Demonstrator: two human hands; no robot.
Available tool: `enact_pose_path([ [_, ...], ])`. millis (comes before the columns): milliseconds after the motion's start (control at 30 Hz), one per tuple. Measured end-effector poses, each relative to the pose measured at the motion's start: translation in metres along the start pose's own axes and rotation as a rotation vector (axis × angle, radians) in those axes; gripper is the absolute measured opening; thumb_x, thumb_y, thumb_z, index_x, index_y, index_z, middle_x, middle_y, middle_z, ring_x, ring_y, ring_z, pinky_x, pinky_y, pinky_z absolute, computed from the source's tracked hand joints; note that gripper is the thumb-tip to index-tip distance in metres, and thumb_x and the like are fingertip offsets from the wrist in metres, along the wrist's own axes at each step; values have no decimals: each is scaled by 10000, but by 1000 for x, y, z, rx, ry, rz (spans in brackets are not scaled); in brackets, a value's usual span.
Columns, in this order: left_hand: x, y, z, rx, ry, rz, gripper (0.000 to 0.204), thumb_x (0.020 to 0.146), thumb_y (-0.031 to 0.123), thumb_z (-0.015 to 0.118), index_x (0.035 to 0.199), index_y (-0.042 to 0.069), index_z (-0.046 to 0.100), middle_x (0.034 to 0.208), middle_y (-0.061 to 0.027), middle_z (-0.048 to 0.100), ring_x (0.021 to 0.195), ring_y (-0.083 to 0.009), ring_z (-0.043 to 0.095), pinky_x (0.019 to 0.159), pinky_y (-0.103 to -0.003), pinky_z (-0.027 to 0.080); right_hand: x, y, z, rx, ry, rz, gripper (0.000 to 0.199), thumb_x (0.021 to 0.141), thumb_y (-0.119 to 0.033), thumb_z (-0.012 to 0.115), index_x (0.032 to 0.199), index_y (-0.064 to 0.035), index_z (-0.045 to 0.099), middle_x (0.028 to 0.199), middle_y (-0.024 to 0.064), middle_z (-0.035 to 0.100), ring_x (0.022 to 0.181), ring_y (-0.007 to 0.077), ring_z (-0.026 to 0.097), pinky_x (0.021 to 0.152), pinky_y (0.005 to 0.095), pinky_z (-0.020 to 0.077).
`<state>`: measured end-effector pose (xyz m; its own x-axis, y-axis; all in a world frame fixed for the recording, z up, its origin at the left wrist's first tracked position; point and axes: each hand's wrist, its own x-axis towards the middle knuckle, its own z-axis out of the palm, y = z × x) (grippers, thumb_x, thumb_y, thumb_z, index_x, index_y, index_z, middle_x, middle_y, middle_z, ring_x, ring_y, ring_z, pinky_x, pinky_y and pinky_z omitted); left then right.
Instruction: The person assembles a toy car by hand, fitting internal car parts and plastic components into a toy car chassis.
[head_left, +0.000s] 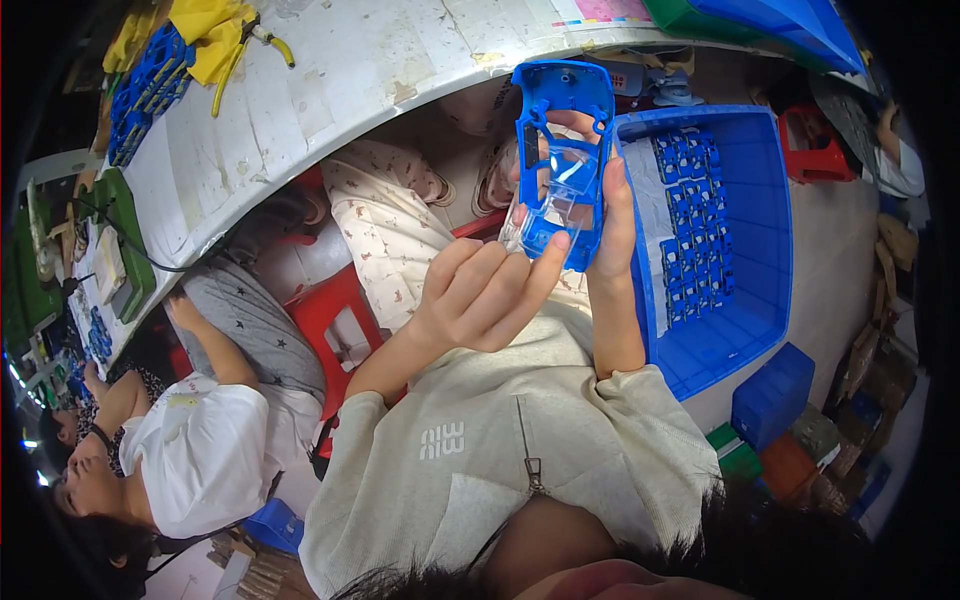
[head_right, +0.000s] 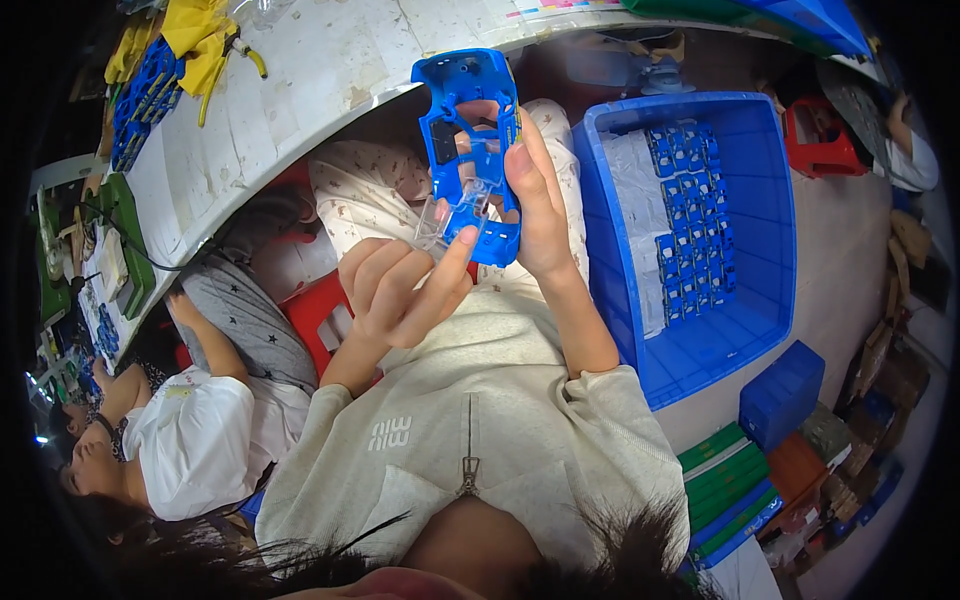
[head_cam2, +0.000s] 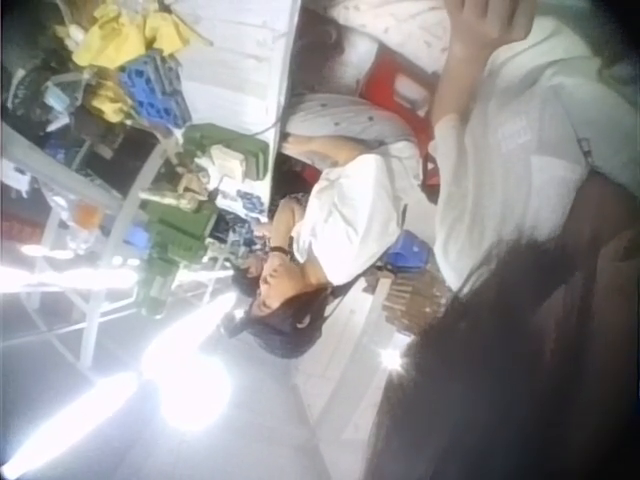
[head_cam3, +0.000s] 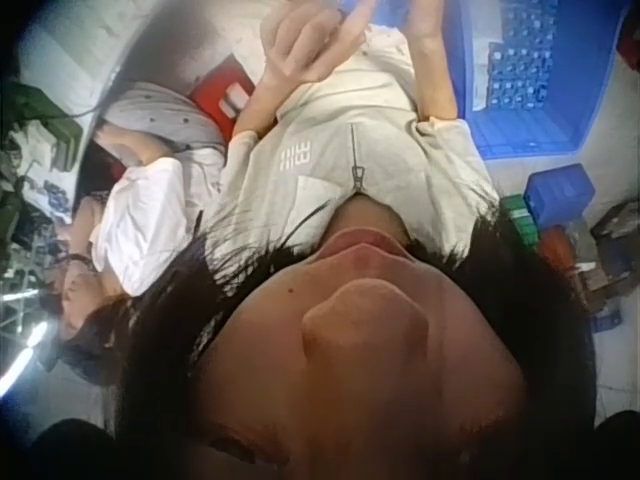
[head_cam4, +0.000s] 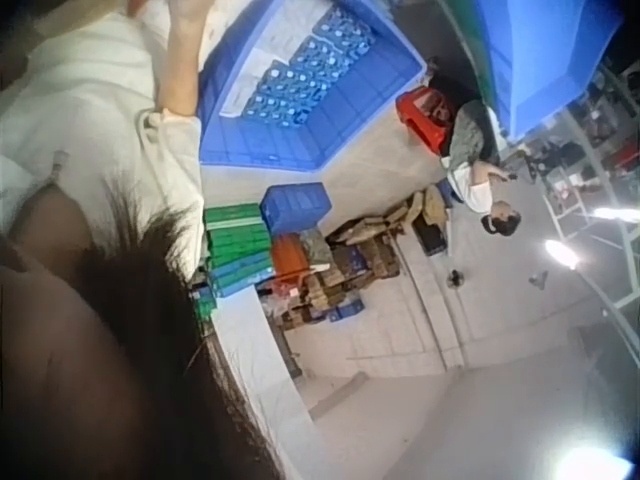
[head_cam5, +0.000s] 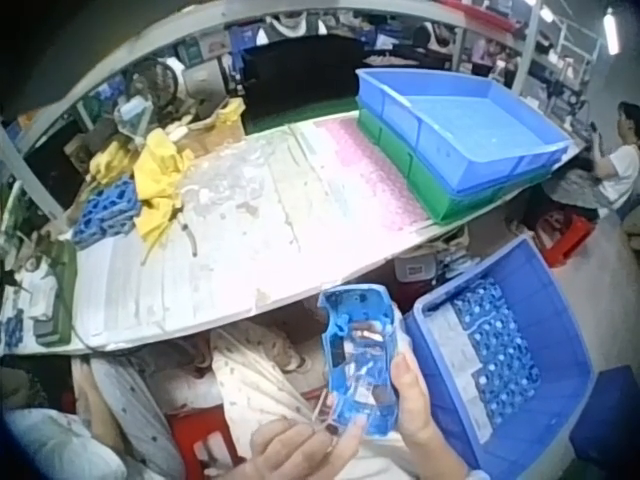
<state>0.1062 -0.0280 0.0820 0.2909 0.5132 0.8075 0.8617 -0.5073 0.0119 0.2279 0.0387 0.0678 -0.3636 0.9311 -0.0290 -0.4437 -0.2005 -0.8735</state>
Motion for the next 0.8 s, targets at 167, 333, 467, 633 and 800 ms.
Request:
enact_pose_path([
  [167, 1, -1, 1, 56, -19, -5, 352, 513, 105, 620, 855, 155, 684, 685, 31, 367, 672, -110, 420, 622, -246, 351, -1, 2, 0, -49, 49, -37, 633, 851, -533, 328, 1210, -12, 302, 865, 195, 553, 604, 222, 594, 552, 305, 505],
  [333, -3, 3, -1, -12, -38, 27, 309, 622, 91, 618, 928, 114, 653, 707, 17, 406, 629, -94, 439, 586, -237, 342, 0, -4, 0, -22, 52, -25, 636, 844, -538, 340, 1202, -13, 314, 873, 204, 551, 604, 213, 599, 549, 291, 513],
  [467, -5, 4, -7, -10, -37, 11, 332, 614, 90, 616, 943, 119, 650, 706, 16, 404, 623, -95, 434, 582, -238, 341, -3, -5, 0, 5, 46, 5, 632, 839, -532, 360, 1194, -11, 322, 879, 207, 549, 611, 209, 603, 564, 291, 523],
  [633, -2, 2, -4, -6, -68, -20, 348, 589, 89, 611, 933, 120, 655, 704, 17, 405, 619, -97, 433, 581, -240, 341, -3, 2, 1, -51, 79, -79, 631, 836, -531, 369, 1189, -11, 322, 878, 201, 549, 615, 211, 599, 552, 295, 523],
  [800, -4, 7, -2, 40, -20, -28, 351, 594, 83, 601, 939, 114, 654, 700, 17, 400, 615, -97, 434, 585, -236, 341, -5, -2, 1, -3, 68, -30, 625, 834, -534, 371, 1179, -16, 323, 874, 201, 546, 611, 206, 598, 539, 288, 522],
])
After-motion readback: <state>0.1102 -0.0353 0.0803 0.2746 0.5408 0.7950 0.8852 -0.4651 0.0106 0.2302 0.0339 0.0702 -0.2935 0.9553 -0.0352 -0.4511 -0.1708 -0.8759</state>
